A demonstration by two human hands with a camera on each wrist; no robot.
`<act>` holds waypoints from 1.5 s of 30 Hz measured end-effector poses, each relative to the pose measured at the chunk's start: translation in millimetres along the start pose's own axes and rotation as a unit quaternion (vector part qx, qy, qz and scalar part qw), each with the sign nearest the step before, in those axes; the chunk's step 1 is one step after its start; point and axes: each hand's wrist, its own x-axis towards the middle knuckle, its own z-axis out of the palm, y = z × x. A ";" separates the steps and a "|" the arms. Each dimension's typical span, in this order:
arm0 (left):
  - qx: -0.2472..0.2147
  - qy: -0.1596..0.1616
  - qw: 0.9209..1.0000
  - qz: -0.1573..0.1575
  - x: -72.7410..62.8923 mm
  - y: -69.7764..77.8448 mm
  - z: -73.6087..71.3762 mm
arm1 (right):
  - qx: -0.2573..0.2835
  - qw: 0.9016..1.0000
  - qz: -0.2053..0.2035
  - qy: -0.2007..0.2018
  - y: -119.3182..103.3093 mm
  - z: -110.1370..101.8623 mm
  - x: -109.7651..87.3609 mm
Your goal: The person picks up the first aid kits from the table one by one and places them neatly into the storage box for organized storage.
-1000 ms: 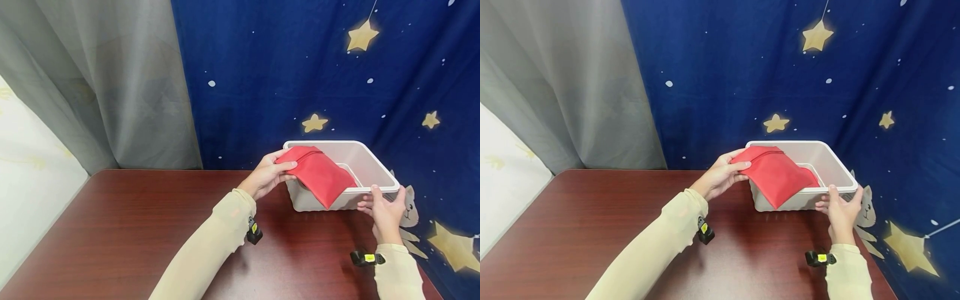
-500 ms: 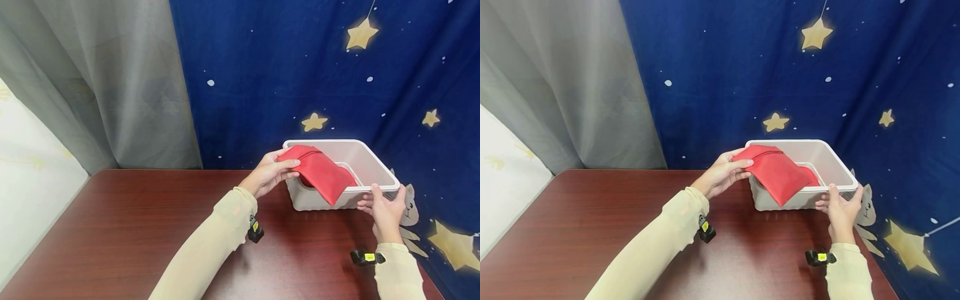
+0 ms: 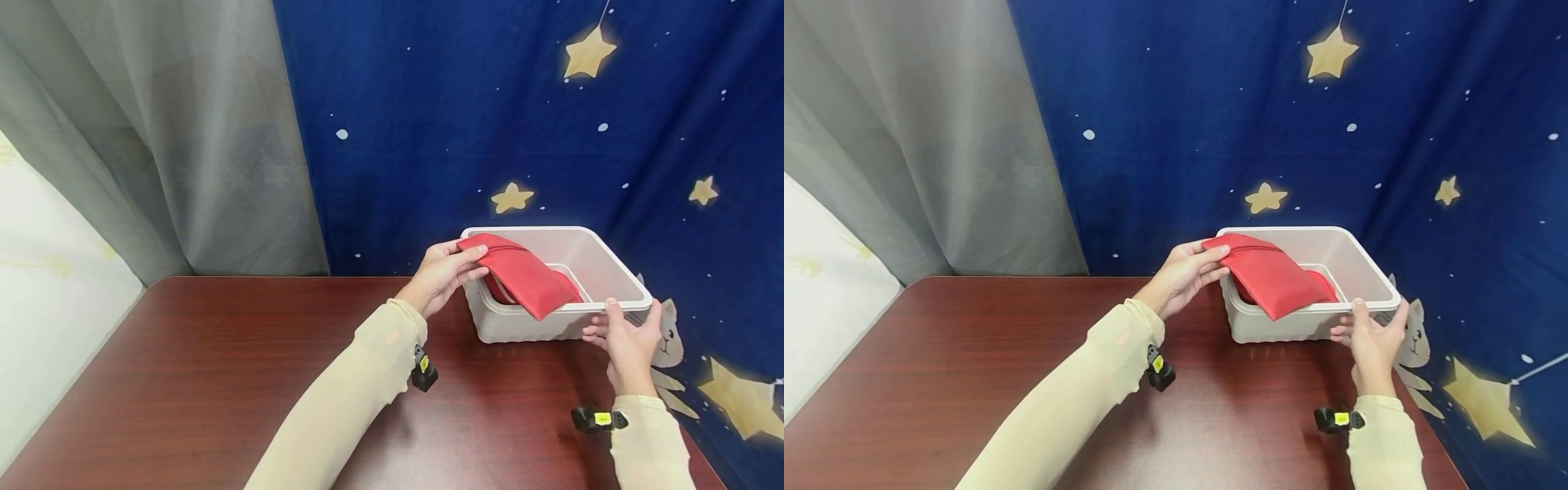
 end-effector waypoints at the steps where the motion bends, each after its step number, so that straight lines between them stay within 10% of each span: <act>1: -0.001 0.004 1.000 0.001 0.5 -0.2 0.1 | -0.001 1.000 0.001 0.001 -0.1 0.1 0.0; 31: 0.082 0.043 0.996 0.016 -14.5 1.4 -58.4 | -0.002 1.000 -0.003 0.000 0.1 1.6 -3.0; 45: 0.193 0.150 0.969 0.023 -24.9 6.4 -90.8 | -0.049 0.999 0.022 -0.006 -1.7 -1.1 -2.7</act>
